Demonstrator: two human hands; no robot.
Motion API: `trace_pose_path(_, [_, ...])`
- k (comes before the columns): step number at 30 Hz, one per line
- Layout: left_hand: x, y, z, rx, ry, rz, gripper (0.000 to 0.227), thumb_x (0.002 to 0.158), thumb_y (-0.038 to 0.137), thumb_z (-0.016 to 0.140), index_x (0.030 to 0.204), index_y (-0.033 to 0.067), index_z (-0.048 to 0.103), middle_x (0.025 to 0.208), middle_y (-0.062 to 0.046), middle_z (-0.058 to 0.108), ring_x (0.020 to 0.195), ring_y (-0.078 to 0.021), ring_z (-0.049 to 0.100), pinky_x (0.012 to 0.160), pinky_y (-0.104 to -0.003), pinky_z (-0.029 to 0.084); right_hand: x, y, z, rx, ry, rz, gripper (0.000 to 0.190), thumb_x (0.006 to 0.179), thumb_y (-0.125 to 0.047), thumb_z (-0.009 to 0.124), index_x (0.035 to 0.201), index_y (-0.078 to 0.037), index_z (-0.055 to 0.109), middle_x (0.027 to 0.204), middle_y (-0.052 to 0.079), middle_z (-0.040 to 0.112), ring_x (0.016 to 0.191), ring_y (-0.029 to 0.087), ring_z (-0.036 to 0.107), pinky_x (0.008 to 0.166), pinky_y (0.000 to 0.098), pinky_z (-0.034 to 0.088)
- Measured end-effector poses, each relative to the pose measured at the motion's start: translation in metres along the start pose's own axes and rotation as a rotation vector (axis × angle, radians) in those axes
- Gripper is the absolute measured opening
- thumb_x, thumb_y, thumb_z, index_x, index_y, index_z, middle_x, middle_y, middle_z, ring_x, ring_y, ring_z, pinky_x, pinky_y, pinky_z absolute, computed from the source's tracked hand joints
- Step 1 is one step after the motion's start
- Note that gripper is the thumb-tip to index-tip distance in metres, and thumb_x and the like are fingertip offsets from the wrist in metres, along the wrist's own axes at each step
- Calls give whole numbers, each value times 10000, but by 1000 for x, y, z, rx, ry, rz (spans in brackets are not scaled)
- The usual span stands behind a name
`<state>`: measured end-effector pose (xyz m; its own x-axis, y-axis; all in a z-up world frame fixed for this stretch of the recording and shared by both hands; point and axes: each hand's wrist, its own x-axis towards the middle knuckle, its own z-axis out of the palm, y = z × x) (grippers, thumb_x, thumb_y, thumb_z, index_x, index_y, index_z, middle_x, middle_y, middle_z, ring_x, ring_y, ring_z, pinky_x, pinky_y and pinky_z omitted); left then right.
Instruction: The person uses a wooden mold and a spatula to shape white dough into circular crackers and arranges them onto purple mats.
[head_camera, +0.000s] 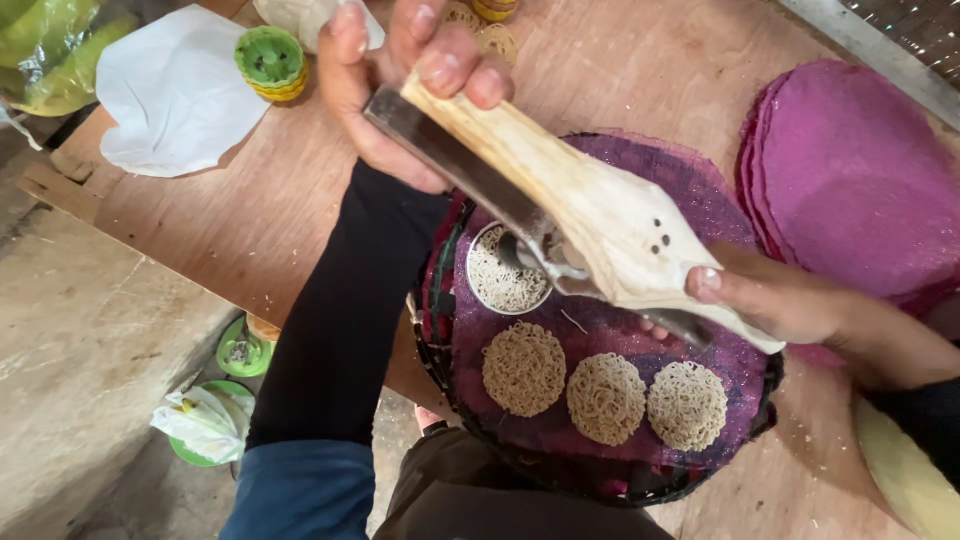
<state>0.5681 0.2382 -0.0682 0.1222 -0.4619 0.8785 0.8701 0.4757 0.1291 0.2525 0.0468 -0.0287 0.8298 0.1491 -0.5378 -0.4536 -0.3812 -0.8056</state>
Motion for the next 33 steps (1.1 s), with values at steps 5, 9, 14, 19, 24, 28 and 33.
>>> trace_pose_path(5, [-20,0,13,61,285,24,456,1121,547,362,1165,136,555,989,-18,704,1114,-261,688,977,-434,578,-1,1,-3,-29,-38,-87,921,921,-791,290,1231,11,622,960,133,714,850,247,729,689,367,666])
trace_pose_path(9, [-17,-5,14,102,319,75,573,1093,608,351,1284,104,547,985,-39,688,1066,-260,675,931,-408,573,-1,7,-13,-299,94,-31,929,867,-803,254,1102,-30,714,837,93,733,708,228,691,531,343,612])
trace_pose_path(14, [7,13,33,281,245,64,502,1041,538,506,1247,90,598,1009,-62,688,991,-239,665,884,-386,581,-16,14,-15,-325,332,-160,990,838,-846,364,1141,32,708,929,157,775,806,294,766,628,381,634])
trace_pose_path(19, [13,-3,70,1150,-64,-602,397,991,419,699,1181,74,658,1003,-80,694,902,-221,665,837,-365,600,-32,19,-5,-229,410,-267,1015,835,-845,486,1224,75,666,1060,222,753,960,331,742,766,418,618])
trace_pose_path(24, [-6,-60,71,1938,-45,-583,410,967,362,812,1142,20,668,970,-93,699,805,-204,682,791,-341,607,-3,-6,-3,-263,369,-199,830,860,-747,531,1305,-56,649,1173,157,729,993,296,742,840,421,610])
trace_pose_path(28, [-12,-58,83,1984,405,-639,596,865,448,874,1144,-21,632,959,-130,702,805,-242,693,785,-337,591,37,-44,19,-222,645,39,709,880,-668,568,1370,-160,636,1263,105,711,1019,268,742,899,423,604])
trace_pose_path(33, [-19,-47,108,1555,626,-255,554,864,247,897,1267,-21,626,1225,-142,755,1113,-216,780,954,-375,642,91,-46,79,-1070,684,-381,947,884,-615,694,1538,-8,377,1556,225,412,1391,423,451,1142,553,385])
